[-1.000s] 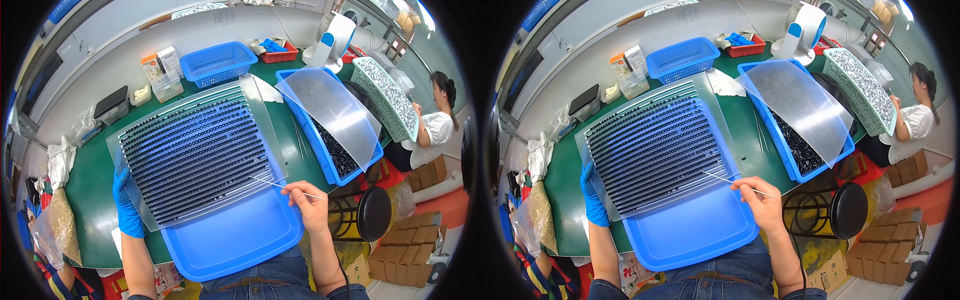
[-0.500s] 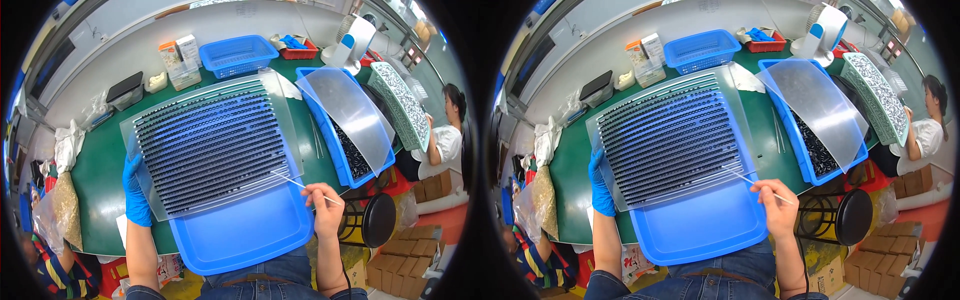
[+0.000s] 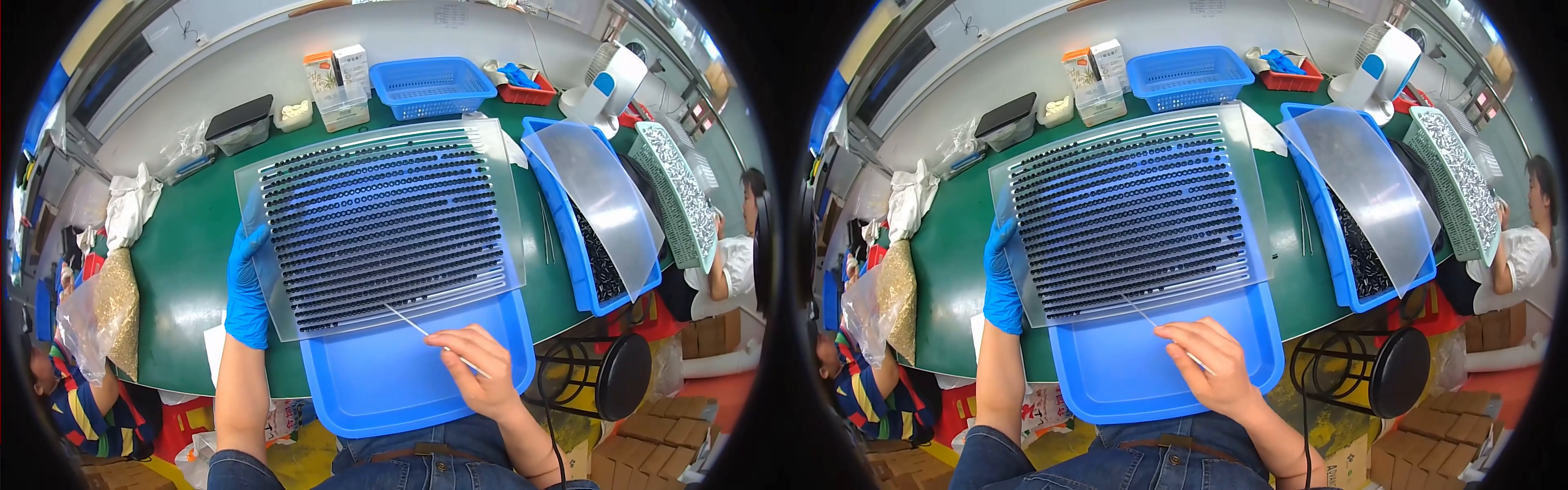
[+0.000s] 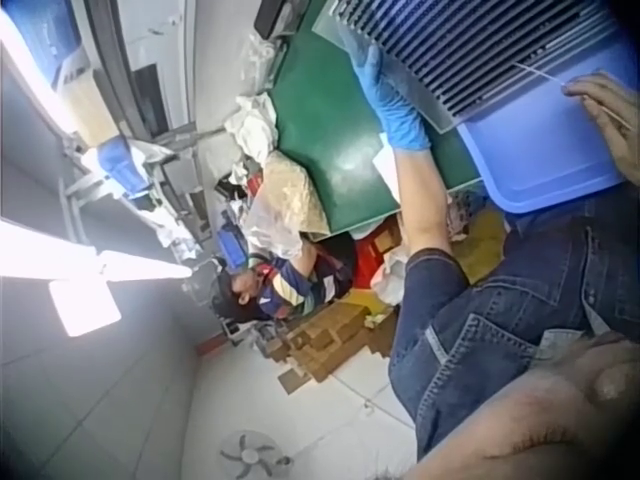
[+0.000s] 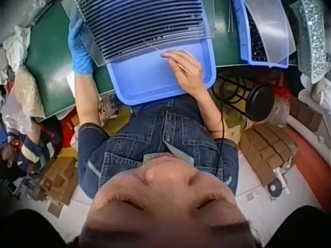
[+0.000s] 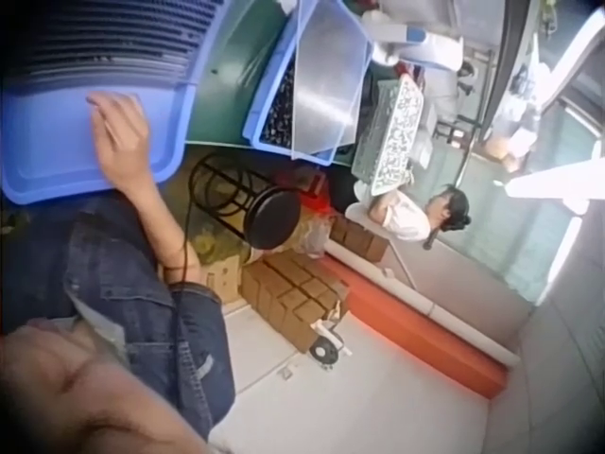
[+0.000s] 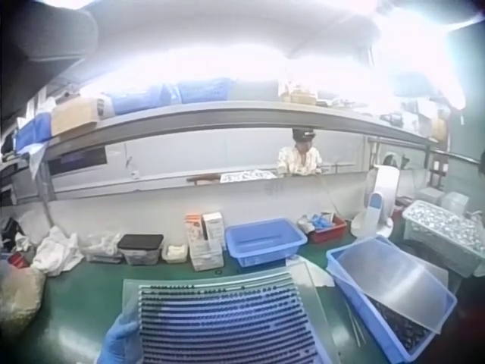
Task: Sorting and arranging small black electronic components into a grid-patterned tray using a thin metal tool.
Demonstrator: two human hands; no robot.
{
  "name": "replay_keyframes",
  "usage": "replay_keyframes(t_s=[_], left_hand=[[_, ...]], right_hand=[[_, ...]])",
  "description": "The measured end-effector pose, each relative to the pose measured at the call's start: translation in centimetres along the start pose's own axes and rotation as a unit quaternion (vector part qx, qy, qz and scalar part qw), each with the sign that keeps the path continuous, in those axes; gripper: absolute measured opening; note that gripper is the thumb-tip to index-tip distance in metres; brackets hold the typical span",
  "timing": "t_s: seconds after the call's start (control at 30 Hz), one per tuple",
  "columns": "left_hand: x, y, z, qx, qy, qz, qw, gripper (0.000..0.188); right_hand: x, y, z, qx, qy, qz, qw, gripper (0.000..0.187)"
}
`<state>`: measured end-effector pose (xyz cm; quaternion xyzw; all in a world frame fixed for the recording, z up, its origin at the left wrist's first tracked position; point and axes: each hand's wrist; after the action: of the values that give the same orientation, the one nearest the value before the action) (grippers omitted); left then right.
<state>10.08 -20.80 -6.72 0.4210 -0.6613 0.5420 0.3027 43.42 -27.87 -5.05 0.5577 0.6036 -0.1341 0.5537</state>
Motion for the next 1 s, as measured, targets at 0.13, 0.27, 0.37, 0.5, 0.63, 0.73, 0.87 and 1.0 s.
replay_keyframes(t_s=[0.13,0.27,0.37,0.5,0.63,0.73,0.87,1.0], left_hand=[[-0.2,0.4,0.0,0.002,0.004,0.000,1.000,0.077],[-0.1,0.4,-0.1,-0.002,-0.003,-0.012,1.000,0.076],[-0.2,0.8,0.0,0.006,-0.003,-0.030,1.000,0.074],[-0.2,0.5,0.0,0.009,-0.004,-0.032,0.999,0.074],[-0.4,0.5,-0.1,0.008,-0.004,-0.036,0.999,0.074],[-0.4,0.6,-0.1,0.007,-0.008,-0.040,0.999,0.074],[-0.3,0.9,0.0,-0.005,0.001,-0.024,1.000,0.074],[-0.7,1.0,-0.1,0.014,-0.009,-0.045,0.999,0.075]], right_hand=[[0.8,1.8,1.0,0.025,-0.048,0.004,0.999,0.017],[1.4,3.8,2.2,0.082,-0.111,-0.061,0.989,0.019],[2.0,5.2,3.0,0.122,-0.144,-0.077,0.979,0.019],[2.9,6.6,4.3,0.172,-0.174,-0.105,0.964,0.021],[3.7,7.8,5.2,0.239,-0.176,-0.120,0.947,0.023],[3.7,8.5,5.5,0.259,-0.174,-0.101,0.945,0.021],[3.1,7.8,5.2,0.257,-0.150,-0.074,0.952,0.019],[2.6,6.9,4.7,0.213,-0.153,-0.002,0.965,0.018]])
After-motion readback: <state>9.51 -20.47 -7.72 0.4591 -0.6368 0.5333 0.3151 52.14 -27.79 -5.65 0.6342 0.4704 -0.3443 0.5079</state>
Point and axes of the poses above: each hand's wrist, its own z-axis away from the middle knuckle, its own y-axis out of the back of the hand, x = y × z, and after that the axes turned 8 degrees about -x, right-handed
